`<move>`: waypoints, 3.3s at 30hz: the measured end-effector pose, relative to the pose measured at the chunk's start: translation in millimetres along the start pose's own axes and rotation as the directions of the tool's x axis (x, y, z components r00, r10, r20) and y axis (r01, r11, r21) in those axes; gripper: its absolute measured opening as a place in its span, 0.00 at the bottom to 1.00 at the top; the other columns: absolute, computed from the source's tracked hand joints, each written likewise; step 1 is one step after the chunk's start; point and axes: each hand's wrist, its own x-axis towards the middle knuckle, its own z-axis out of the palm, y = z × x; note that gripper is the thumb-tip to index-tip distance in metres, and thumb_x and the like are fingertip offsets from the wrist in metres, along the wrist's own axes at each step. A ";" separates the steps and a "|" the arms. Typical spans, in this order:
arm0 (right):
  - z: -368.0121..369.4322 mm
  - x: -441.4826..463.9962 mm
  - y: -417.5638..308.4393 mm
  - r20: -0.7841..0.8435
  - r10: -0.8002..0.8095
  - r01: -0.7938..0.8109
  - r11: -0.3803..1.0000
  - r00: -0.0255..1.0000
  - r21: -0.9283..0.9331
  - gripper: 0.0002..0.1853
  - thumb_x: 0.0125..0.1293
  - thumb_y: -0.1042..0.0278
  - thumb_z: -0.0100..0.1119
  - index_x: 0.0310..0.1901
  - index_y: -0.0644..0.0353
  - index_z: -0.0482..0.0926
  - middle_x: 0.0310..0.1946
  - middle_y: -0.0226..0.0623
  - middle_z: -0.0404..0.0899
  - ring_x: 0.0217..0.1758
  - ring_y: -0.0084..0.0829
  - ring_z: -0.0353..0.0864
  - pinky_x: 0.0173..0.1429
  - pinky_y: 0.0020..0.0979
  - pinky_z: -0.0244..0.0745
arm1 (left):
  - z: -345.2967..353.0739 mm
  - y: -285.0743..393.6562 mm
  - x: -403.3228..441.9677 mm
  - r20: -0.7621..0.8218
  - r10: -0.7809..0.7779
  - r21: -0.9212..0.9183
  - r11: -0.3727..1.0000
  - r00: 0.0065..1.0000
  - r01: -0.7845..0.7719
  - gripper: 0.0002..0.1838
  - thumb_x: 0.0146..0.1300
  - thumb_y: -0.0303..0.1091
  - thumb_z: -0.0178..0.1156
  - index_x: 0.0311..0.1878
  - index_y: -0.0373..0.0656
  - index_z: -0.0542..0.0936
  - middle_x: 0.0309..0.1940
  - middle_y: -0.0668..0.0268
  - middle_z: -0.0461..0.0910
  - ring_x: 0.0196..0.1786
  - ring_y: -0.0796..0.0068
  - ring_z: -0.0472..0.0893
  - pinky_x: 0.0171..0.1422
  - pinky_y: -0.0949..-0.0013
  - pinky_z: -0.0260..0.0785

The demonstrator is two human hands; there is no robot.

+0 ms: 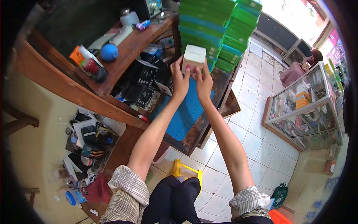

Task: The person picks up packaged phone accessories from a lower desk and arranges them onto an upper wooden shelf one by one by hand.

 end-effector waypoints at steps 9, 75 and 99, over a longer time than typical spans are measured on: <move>-62.4 -33.3 -204.4 0.022 -0.060 0.062 0.985 0.998 -0.163 0.27 0.65 0.65 0.50 0.65 0.46 0.56 0.30 0.44 0.80 0.32 0.21 0.78 0.38 0.27 0.74 | -25.8 194.6 21.5 -0.081 -0.010 -0.061 0.998 0.997 0.005 0.22 0.64 0.35 0.49 0.60 0.39 0.62 0.52 0.55 0.60 0.58 0.59 0.62 0.61 0.62 0.55; 275.9 -95.8 -486.6 0.742 -0.443 0.462 0.863 0.503 0.202 0.34 0.45 0.66 0.69 0.55 0.59 0.65 0.27 0.45 0.77 0.27 0.39 0.77 0.32 0.35 0.72 | -415.6 421.4 96.7 -0.505 0.016 0.674 0.632 0.863 0.382 0.26 0.54 0.31 0.57 0.58 0.40 0.63 0.50 0.54 0.60 0.47 0.53 0.72 0.48 0.57 0.68; 29.8 -219.7 -382.5 0.818 -0.291 0.481 0.876 0.496 0.020 0.11 0.56 0.77 0.52 0.42 0.62 0.73 0.41 0.44 0.71 0.46 0.44 0.71 0.51 0.34 0.67 | -362.7 372.4 -107.7 -0.129 -0.158 0.504 0.840 0.979 0.202 0.13 0.54 0.21 0.53 0.43 0.42 0.75 0.42 0.57 0.69 0.47 0.57 0.72 0.52 0.63 0.64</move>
